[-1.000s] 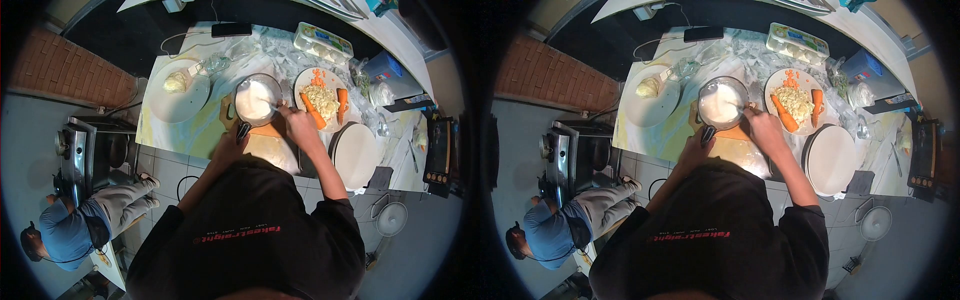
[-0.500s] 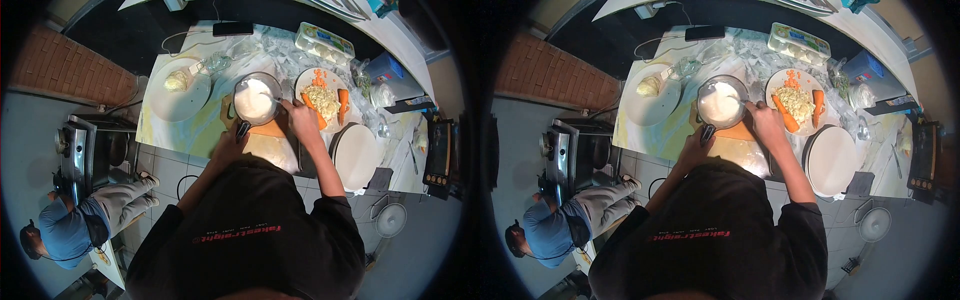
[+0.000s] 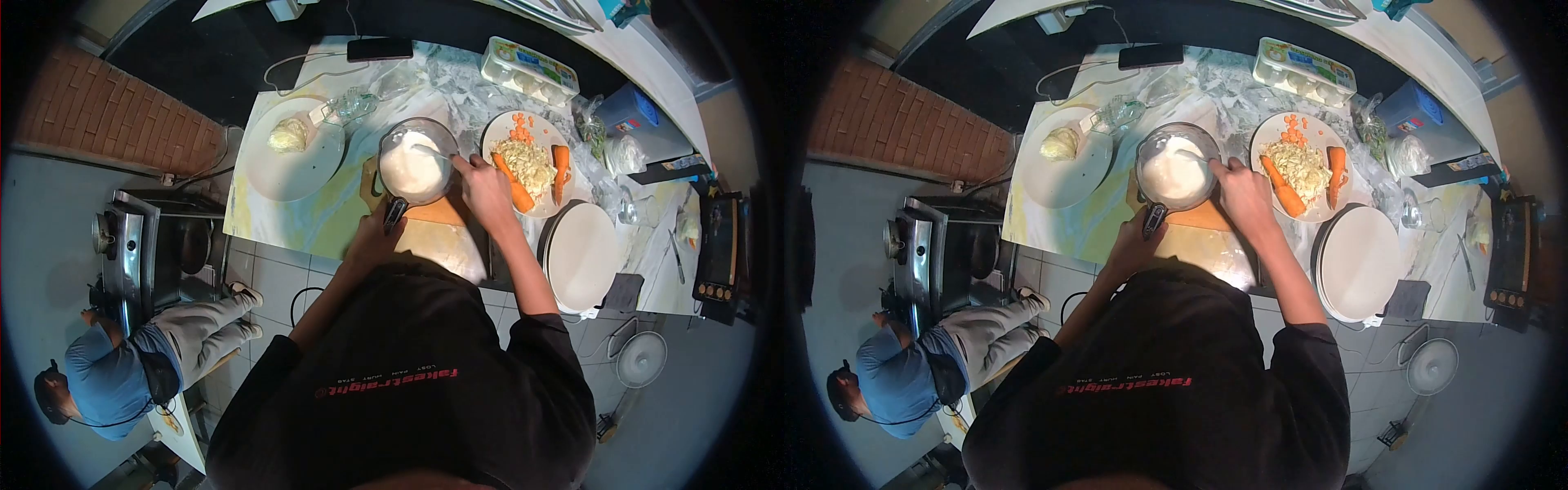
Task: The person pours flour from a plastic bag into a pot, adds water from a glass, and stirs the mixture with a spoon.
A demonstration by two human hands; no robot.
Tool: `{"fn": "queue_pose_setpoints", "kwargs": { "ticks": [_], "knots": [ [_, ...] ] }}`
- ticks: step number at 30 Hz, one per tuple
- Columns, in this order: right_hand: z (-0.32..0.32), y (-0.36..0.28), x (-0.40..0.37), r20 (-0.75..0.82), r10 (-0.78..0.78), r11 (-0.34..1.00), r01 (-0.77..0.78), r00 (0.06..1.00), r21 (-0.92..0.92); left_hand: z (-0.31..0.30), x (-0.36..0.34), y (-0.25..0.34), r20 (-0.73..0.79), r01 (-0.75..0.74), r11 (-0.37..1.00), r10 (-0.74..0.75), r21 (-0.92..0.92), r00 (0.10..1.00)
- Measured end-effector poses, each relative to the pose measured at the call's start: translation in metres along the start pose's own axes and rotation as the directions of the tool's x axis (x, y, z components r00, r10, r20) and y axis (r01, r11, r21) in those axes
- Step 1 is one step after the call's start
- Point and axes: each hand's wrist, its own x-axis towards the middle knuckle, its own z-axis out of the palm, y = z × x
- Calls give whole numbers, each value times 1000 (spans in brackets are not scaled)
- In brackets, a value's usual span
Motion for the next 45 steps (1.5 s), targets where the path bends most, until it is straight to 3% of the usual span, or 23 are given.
{"fn": "queue_pose_setpoints", "kwargs": {
  "ticks": [3,7,15,17,24,34,38,45],
  "knots": [
    [-2,0,-15,46,53,998,-53,998,-16,0,-1,1,2,-3,1000,3,-7,1000],
    [-6,-24,-26,93,-23,997,16,995,81,6,-2,-4,-23,-41,999,41,-1,999],
    [11,-14,4,-34,-57,992,61,998,111,-2,2,0,18,22,999,-21,-23,1000],
    [4,-11,3,12,56,998,-56,998,36,0,2,-6,-20,-19,1000,18,-20,1000],
    [-1,-19,-29,73,-59,997,55,996,49,-1,0,0,16,16,999,-15,-45,1000],
    [-3,-19,5,-81,-30,999,28,996,-29,-8,5,4,27,5,1000,-4,-20,1000],
    [14,-12,16,-47,2,1000,-3,999,-23,-7,5,-2,17,-13,999,14,-30,1000],
    [30,-18,20,-100,-56,987,71,993,147,-5,5,-4,5,-6,999,6,-35,1000]
  ]
}}
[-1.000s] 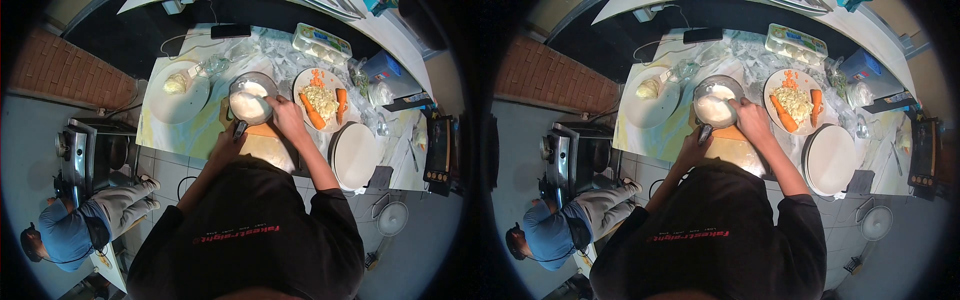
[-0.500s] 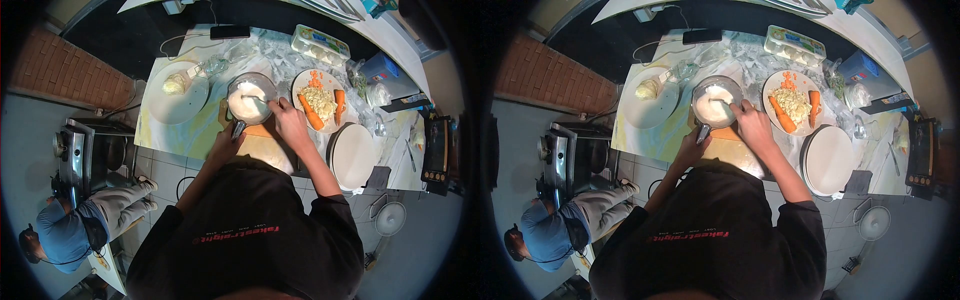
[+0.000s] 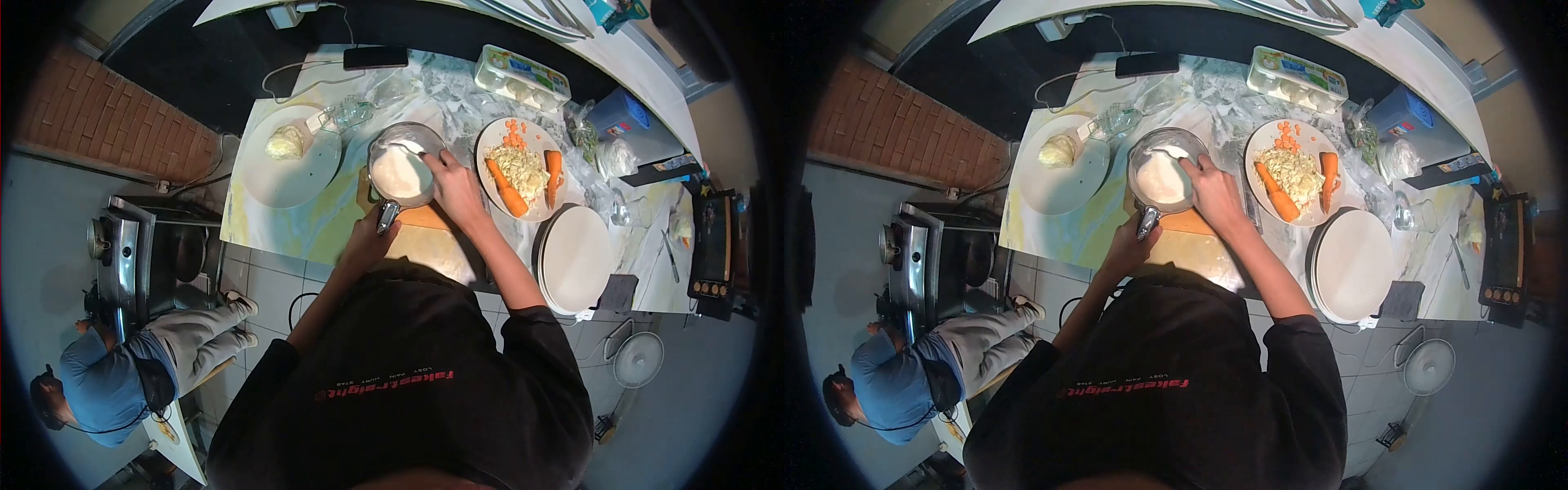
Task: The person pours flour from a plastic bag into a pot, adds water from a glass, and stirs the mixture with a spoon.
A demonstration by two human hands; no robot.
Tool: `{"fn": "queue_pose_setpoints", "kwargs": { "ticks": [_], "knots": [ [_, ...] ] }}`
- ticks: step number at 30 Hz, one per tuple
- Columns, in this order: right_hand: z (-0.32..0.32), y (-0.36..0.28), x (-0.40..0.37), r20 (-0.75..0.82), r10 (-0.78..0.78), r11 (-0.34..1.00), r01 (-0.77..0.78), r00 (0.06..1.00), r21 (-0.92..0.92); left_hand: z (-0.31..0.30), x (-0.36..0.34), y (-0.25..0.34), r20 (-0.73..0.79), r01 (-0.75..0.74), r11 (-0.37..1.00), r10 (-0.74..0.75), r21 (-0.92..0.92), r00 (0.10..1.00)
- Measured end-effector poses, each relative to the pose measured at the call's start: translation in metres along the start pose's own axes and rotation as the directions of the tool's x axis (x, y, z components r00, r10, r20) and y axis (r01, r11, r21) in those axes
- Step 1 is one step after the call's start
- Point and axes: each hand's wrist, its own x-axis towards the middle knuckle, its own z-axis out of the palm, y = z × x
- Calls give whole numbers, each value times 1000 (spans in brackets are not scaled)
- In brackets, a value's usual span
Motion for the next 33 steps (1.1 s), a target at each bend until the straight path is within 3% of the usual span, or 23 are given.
{"fn": "queue_pose_setpoints", "kwargs": {
  "ticks": [3,5,10,13,20,26,29,33],
  "knots": [
    [2,-2,-5,37,-35,999,34,999,22,-3,1,2,22,53,998,-54,17,998],
    [1,-5,-10,71,-47,998,44,996,37,1,1,-6,-31,-64,998,64,-4,997],
    [-12,-9,-14,-65,193,969,-180,979,167,-3,1,0,40,62,997,-61,-41,997],
    [-4,-4,-7,-80,222,962,-205,972,181,-3,-1,4,41,51,998,-49,-39,998],
    [3,-6,-1,7,30,971,-31,1000,236,-4,2,-4,28,60,998,-61,23,998],
    [-23,1,-11,67,-124,988,117,990,103,-2,0,2,12,22,1000,-22,7,1000],
    [-36,3,-9,45,-45,992,50,998,-114,2,-2,1,-16,-44,999,44,33,999],
    [-33,9,-13,140,69,982,-42,988,-183,4,-4,1,13,-59,997,58,48,998]
  ]
}}
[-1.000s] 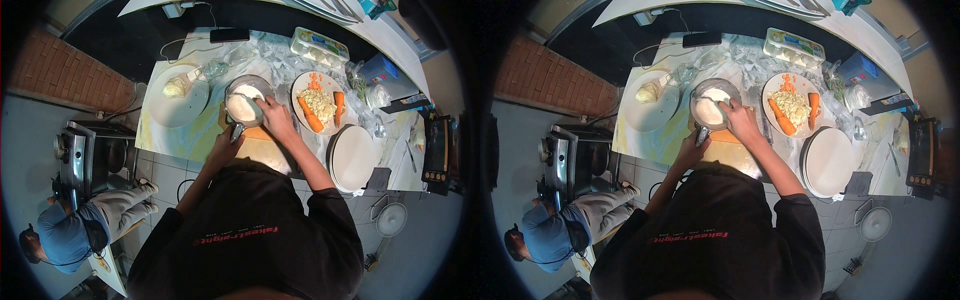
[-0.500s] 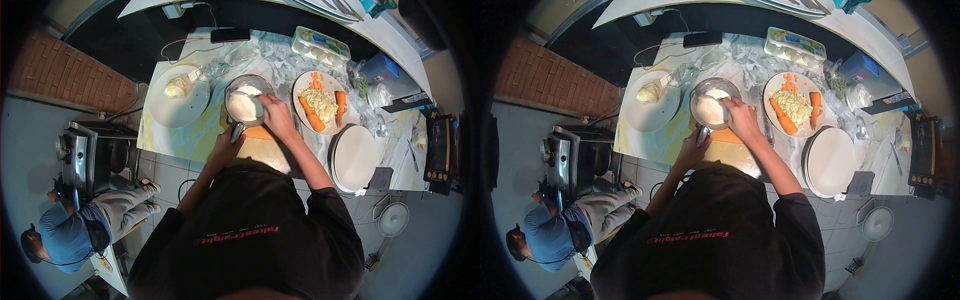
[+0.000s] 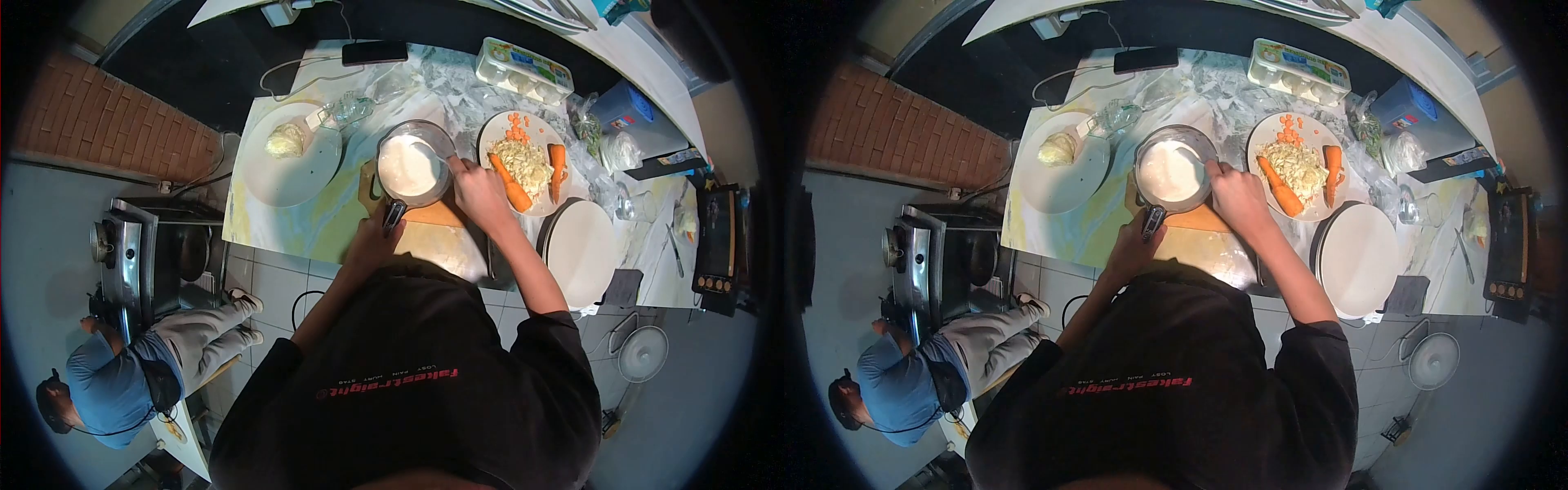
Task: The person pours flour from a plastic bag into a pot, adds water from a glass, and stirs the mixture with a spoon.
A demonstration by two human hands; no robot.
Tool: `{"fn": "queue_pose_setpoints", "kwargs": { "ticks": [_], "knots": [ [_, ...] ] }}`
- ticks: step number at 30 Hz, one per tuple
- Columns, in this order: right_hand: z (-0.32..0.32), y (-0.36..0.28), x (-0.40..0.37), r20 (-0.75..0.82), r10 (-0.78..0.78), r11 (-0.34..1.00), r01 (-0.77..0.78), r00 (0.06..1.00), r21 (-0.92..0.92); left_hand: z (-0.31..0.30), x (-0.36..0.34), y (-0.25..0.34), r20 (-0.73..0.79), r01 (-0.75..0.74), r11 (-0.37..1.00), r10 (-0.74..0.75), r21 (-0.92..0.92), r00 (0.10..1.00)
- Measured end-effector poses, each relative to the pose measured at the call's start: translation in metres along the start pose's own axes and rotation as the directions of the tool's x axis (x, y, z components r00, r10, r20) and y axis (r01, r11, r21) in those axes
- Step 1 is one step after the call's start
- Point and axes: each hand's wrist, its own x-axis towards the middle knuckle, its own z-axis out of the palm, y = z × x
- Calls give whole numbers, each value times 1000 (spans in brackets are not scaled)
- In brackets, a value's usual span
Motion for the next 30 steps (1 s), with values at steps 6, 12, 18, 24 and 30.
{"fn": "queue_pose_setpoints", "kwargs": {
  "ticks": [6,12,18,24,30],
  "knots": [
    [-1,-8,-24,46,62,988,-68,997,135,2,0,-5,-15,-8,1000,8,30,1000],
    [18,-14,-25,81,234,813,-241,969,529,-2,-2,11,7,84,996,-84,9,996],
    [33,-8,-24,77,288,619,-247,954,746,3,1,-9,-20,-23,1000,23,-4,1000],
    [-10,-25,-24,-26,225,778,-164,974,607,2,1,-11,11,-21,1000,21,-4,1000],
    [-8,-33,-26,-184,154,861,-40,971,507,3,-2,-4,-2,-20,999,20,27,1000]
  ]
}}
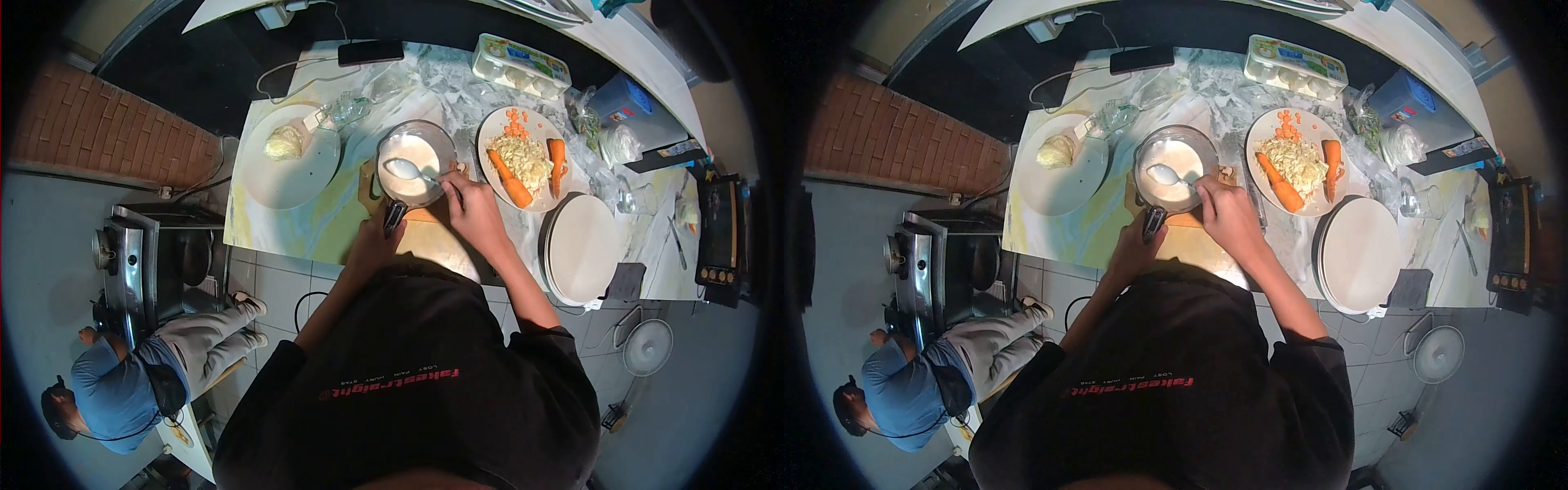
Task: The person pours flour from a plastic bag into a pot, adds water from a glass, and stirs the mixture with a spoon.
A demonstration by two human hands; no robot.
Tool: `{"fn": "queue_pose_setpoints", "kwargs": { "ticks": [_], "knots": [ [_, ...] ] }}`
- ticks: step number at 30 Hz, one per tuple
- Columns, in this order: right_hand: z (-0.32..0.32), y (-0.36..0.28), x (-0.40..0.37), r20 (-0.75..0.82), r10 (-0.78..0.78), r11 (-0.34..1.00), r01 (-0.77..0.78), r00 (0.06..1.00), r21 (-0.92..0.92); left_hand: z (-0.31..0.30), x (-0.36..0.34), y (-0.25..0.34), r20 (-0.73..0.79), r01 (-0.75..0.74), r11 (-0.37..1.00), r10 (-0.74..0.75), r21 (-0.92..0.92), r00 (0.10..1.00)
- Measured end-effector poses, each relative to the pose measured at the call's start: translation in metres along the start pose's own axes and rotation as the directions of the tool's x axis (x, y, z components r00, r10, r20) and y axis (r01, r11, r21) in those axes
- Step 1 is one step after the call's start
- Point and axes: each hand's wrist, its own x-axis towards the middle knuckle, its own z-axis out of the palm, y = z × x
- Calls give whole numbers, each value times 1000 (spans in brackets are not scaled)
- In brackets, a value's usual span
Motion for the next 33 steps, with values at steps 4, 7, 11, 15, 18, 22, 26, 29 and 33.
{"fn": "queue_pose_setpoints", "kwargs": {
  "ticks": [4,7,11,15,18,22,26,29,33],
  "knots": [
    [12,18,4,137,158,983,-169,978,68,-1,-1,6,-18,14,1000,-14,-25,1000],
    [14,28,4,154,174,979,-188,973,82,-1,0,3,-22,22,999,-23,-30,1000],
    [19,48,-1,115,131,988,-140,985,73,0,0,-2,-4,-3,1000,3,-15,1000],
    [13,43,1,125,172,984,-178,977,34,-2,-1,2,-2,9,999,-9,-34,1000],
    [9,37,5,123,172,985,-170,977,-25,-7,-1,11,26,81,996,-80,-30,996],
    [2,35,5,85,91,984,-77,992,-159,-3,0,4,-3,53,998,-53,-32,999],
    [-11,26,9,55,23,977,-11,998,-211,-1,-2,4,-7,1,1000,-2,-26,1000],
    [-17,13,9,112,52,977,-28,992,-212,-1,-1,1,28,40,999,-41,28,999],
    [-9,9,5,203,6,980,34,979,-195,-1,-2,12,-9,90,996,-90,16,996]
  ]
}}
